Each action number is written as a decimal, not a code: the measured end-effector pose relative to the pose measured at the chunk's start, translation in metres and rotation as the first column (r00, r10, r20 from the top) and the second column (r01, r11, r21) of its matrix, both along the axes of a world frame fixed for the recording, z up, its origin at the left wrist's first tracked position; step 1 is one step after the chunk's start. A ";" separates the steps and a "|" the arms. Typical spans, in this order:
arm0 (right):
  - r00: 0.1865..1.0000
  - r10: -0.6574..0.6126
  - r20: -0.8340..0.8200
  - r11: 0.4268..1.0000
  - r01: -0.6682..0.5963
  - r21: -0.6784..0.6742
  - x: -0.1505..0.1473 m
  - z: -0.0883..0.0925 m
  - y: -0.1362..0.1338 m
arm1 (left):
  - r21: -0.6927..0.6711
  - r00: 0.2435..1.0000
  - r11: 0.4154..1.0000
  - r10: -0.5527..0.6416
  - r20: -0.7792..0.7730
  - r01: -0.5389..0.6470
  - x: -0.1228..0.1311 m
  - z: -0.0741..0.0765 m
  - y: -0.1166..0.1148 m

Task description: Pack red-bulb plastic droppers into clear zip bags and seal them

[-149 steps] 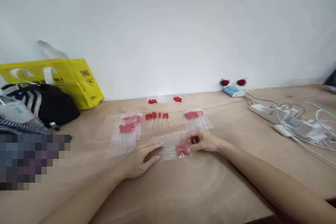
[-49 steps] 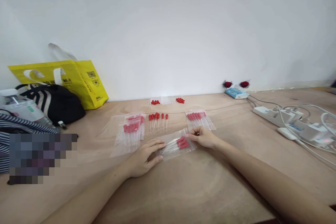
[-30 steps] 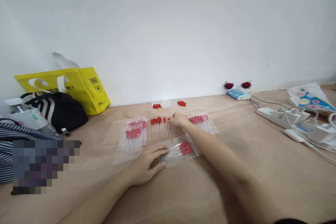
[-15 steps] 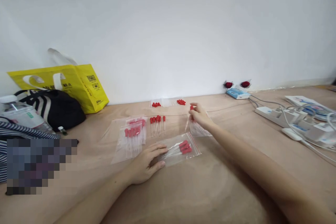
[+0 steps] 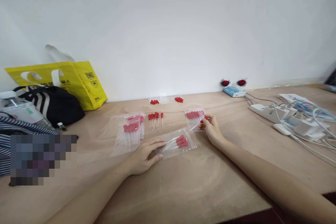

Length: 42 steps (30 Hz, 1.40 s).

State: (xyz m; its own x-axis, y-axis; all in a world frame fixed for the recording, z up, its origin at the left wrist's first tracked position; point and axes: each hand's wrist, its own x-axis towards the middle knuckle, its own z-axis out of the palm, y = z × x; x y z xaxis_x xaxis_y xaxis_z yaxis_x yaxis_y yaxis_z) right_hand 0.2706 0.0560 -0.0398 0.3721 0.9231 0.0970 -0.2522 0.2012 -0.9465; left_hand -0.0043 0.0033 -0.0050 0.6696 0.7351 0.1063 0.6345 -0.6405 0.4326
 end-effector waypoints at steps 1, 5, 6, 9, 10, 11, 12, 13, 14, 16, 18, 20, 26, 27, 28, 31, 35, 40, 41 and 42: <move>0.999 0.011 -0.035 1.000 -0.011 -0.016 -0.002 0.001 -0.002 | 0.000 1.000 1.000 0.000 -0.001 0.000 0.000 0.000 0.000; 0.988 0.081 -0.134 0.993 -0.093 -0.078 -0.009 0.004 -0.010 | -0.003 1.000 1.000 0.003 -0.003 -0.003 0.000 0.001 -0.001; 0.984 0.107 -0.141 0.989 -0.120 -0.088 -0.010 0.005 -0.011 | -0.004 1.000 1.000 0.008 -0.006 -0.008 -0.001 0.001 -0.001; 0.975 0.174 -0.139 0.975 -0.190 -0.114 -0.013 0.005 -0.014 | -0.005 1.000 1.000 0.019 -0.015 -0.019 -0.001 -0.001 -0.002; 0.973 0.193 -0.124 0.971 -0.207 -0.118 -0.013 0.005 -0.015 | -0.004 1.000 1.000 0.020 -0.016 -0.020 -0.001 -0.001 -0.001; 0.972 0.213 -0.102 0.967 -0.224 -0.119 -0.014 0.005 -0.015 | -0.005 1.000 1.000 0.019 -0.017 -0.019 -0.002 -0.002 -0.001; 0.969 0.237 -0.072 0.963 -0.244 -0.116 -0.014 0.004 -0.015 | -0.005 1.000 1.000 0.020 -0.017 -0.020 -0.002 -0.002 -0.001; 0.963 0.267 -0.031 0.957 -0.269 -0.113 -0.014 0.004 -0.016 | -0.007 1.000 1.000 0.020 -0.015 -0.020 -0.001 -0.002 0.000; 0.954 0.299 0.017 0.949 -0.296 -0.110 -0.014 0.003 -0.016 | -0.006 1.000 1.000 0.021 -0.012 -0.021 -0.001 -0.002 0.000; 0.927 0.356 0.116 0.933 -0.345 -0.106 -0.014 0.002 -0.017 | -0.003 1.000 1.000 0.019 -0.005 -0.019 -0.001 -0.002 -0.001; 0.898 0.389 0.205 0.920 -0.371 -0.124 -0.014 0.000 -0.017 | 0.002 1.000 1.000 0.012 0.003 -0.012 -0.001 -0.001 -0.001; 0.874 0.394 0.285 0.919 -0.367 -0.147 -0.015 -0.001 -0.017 | 0.003 1.000 1.000 0.004 0.010 -0.004 -0.001 0.000 -0.002; 0.814 0.376 0.444 0.923 -0.370 -0.104 -0.017 -0.007 -0.013 | -0.007 1.000 1.000 0.007 0.008 -0.007 0.000 0.000 -0.001; 0.816 0.385 0.431 0.919 -0.382 -0.097 -0.019 -0.008 -0.012 | -0.008 1.000 1.000 0.010 0.006 -0.010 0.000 0.000 -0.001; 0.821 0.397 0.411 0.914 -0.396 -0.093 -0.020 -0.009 -0.011 | -0.008 1.000 1.000 0.011 0.006 -0.011 0.000 0.000 -0.001; 0.818 0.445 0.364 0.893 -0.436 -0.112 -0.025 -0.010 -0.009 | -0.006 1.000 1.000 0.010 0.005 -0.010 0.001 0.001 -0.001; 0.744 0.375 0.553 0.925 -0.339 -0.171 -0.026 -0.010 -0.005 | -0.007 1.000 1.000 0.017 0.002 -0.017 0.001 0.002 -0.002; 0.691 0.310 0.653 0.946 -0.288 -0.145 -0.025 -0.011 -0.001 | -0.004 1.000 1.000 0.011 0.002 -0.011 0.001 0.000 -0.001; 0.686 0.307 0.659 0.947 -0.291 -0.139 -0.025 -0.011 -0.002 | -0.001 1.000 1.000 0.011 0.006 -0.011 0.000 0.000 -0.002; 0.683 0.312 0.661 0.944 -0.302 -0.133 -0.025 -0.011 -0.002 | 0.000 1.000 1.000 0.011 0.009 -0.011 0.000 0.000 -0.002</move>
